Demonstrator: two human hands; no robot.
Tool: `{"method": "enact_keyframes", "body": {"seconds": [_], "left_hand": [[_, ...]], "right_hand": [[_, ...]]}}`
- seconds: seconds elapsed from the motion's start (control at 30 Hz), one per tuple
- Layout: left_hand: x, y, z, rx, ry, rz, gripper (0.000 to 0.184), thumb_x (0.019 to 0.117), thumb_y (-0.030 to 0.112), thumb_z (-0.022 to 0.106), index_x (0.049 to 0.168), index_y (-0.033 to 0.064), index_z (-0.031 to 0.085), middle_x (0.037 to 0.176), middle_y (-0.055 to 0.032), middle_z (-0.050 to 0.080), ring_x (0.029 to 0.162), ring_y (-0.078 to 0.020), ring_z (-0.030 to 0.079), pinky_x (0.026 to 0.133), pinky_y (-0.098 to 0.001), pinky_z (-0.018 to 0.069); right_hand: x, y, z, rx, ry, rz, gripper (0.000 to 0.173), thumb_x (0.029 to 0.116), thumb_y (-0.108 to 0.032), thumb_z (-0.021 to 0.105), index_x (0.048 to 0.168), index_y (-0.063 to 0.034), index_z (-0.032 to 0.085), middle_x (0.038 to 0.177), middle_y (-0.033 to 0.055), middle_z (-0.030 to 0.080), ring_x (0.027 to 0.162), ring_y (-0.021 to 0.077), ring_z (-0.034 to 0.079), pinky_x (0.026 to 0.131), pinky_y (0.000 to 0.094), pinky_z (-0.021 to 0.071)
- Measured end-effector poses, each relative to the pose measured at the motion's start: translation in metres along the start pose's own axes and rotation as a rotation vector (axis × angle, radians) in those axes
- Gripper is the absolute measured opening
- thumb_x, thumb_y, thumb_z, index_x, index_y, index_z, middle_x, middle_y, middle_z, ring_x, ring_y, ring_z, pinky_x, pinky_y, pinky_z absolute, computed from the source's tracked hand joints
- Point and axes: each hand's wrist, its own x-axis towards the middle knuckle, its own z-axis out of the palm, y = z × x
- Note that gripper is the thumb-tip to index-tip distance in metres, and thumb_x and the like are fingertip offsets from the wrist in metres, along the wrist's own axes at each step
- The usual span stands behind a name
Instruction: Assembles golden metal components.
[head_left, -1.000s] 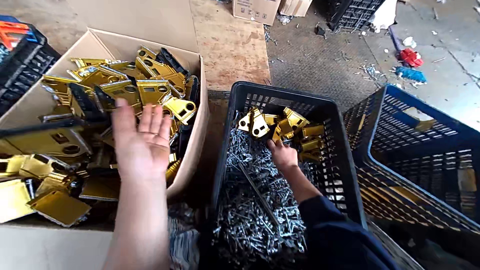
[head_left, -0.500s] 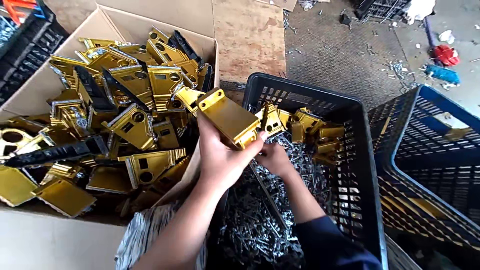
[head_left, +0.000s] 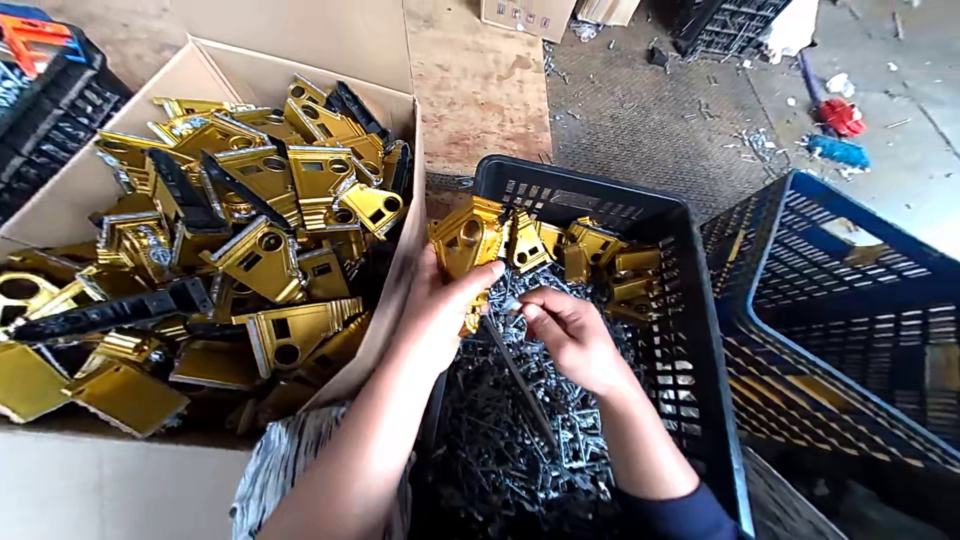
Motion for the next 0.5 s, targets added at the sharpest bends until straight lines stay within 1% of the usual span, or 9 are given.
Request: {"method": "enact_keyframes", "body": {"seconds": [0.1, 0.13, 0.2, 0.27, 0.3, 0.33, 0.4, 0.47, 0.5], "left_hand": [[-0.005, -0.004, 0.001, 0.011, -0.145, 0.02, 0.076, 0.0895, 0.017, 0.078, 0.151, 0.0224, 0.034, 0.128, -0.0054, 0.062, 0.107, -0.0165, 0.067, 0.087, -0.0362, 0.0596], [-0.006, -0.006, 0.001, 0.023, -0.181, 0.031, 0.081, 0.0874, 0.013, 0.08, 0.152, 0.0211, 0.031, 0.129, -0.0066, 0.061, 0.109, -0.0175, 0.067, 0.089, -0.0368, 0.0598], [-0.007, -0.004, 0.001, 0.01, -0.183, 0.013, 0.08, 0.0901, 0.019, 0.078, 0.153, 0.0208, 0.029, 0.131, -0.0068, 0.061, 0.11, -0.0176, 0.066, 0.09, -0.0368, 0.0593], [-0.007, -0.001, 0.0, 0.021, -0.131, -0.028, 0.072, 0.0967, 0.041, 0.069, 0.154, 0.0233, 0.029, 0.128, -0.0059, 0.062, 0.106, -0.0171, 0.067, 0.087, -0.0373, 0.0591], [-0.008, 0.0, 0.0, 0.031, -0.131, -0.044, 0.071, 0.098, 0.047, 0.065, 0.154, 0.0241, 0.028, 0.125, -0.0056, 0.063, 0.103, -0.0164, 0.067, 0.084, -0.0362, 0.0593], [-0.008, 0.001, -0.001, 0.041, -0.16, -0.054, 0.072, 0.0973, 0.047, 0.065, 0.154, 0.0242, 0.027, 0.125, -0.0056, 0.062, 0.104, -0.0162, 0.067, 0.084, -0.036, 0.0591], [-0.009, -0.001, -0.003, 0.05, -0.266, -0.054, 0.081, 0.0905, 0.029, 0.076, 0.153, 0.0208, 0.026, 0.126, -0.0064, 0.061, 0.104, -0.0166, 0.067, 0.085, -0.035, 0.0589], [-0.008, -0.002, -0.004, 0.093, -0.341, -0.074, 0.1, 0.0756, 0.002, 0.085, 0.153, 0.0173, 0.023, 0.127, -0.0092, 0.061, 0.108, -0.0185, 0.067, 0.089, -0.0362, 0.0598], [-0.009, -0.001, -0.004, 0.139, -0.356, -0.09, 0.108, 0.0703, -0.006, 0.085, 0.154, 0.0163, 0.021, 0.128, -0.0101, 0.061, 0.11, -0.0189, 0.067, 0.091, -0.0367, 0.0599]], "right_hand": [[0.004, -0.014, 0.006, -0.242, 0.049, -0.091, 0.016, 0.097, -0.013, 0.062, 0.093, -0.0079, 0.076, 0.082, -0.0009, 0.068, 0.07, 0.0025, 0.061, 0.064, 0.0203, 0.0524], [0.003, -0.014, 0.008, -0.283, 0.088, -0.123, 0.015, 0.0944, -0.013, 0.063, 0.09, -0.0076, 0.077, 0.079, -0.0003, 0.066, 0.069, 0.0028, 0.06, 0.063, 0.0197, 0.0514], [-0.001, -0.018, 0.006, -0.291, 0.125, -0.158, 0.015, 0.0943, -0.014, 0.064, 0.09, -0.0075, 0.076, 0.078, -0.001, 0.065, 0.065, 0.0012, 0.057, 0.058, 0.0172, 0.0489], [-0.006, -0.024, 0.002, -0.299, 0.143, -0.163, 0.017, 0.0959, -0.017, 0.063, 0.092, -0.0085, 0.077, 0.077, -0.0026, 0.063, 0.064, -0.0002, 0.054, 0.057, 0.0158, 0.0468], [-0.007, -0.026, 0.001, -0.313, 0.172, -0.165, 0.018, 0.0963, -0.018, 0.062, 0.093, -0.0087, 0.077, 0.077, -0.0024, 0.064, 0.064, -0.0005, 0.055, 0.057, 0.0156, 0.0469], [-0.007, -0.026, 0.0, -0.341, 0.205, -0.171, 0.019, 0.0967, -0.019, 0.063, 0.094, -0.0087, 0.077, 0.078, -0.0017, 0.064, 0.065, 0.0001, 0.055, 0.058, 0.016, 0.0473], [-0.004, -0.025, 0.002, -0.425, 0.261, -0.23, 0.017, 0.0945, -0.017, 0.064, 0.092, -0.0069, 0.077, 0.076, 0.0012, 0.063, 0.065, 0.0049, 0.056, 0.059, 0.0194, 0.0478], [-0.002, -0.025, 0.003, -0.533, 0.312, -0.355, 0.015, 0.0915, -0.014, 0.066, 0.097, -0.0044, 0.076, 0.08, 0.0056, 0.065, 0.069, 0.0117, 0.061, 0.062, 0.0238, 0.0528], [-0.002, -0.026, 0.001, -0.577, 0.329, -0.437, 0.015, 0.0926, -0.015, 0.07, 0.101, -0.0023, 0.073, 0.084, 0.0088, 0.067, 0.074, 0.016, 0.065, 0.067, 0.0271, 0.0561]]}}
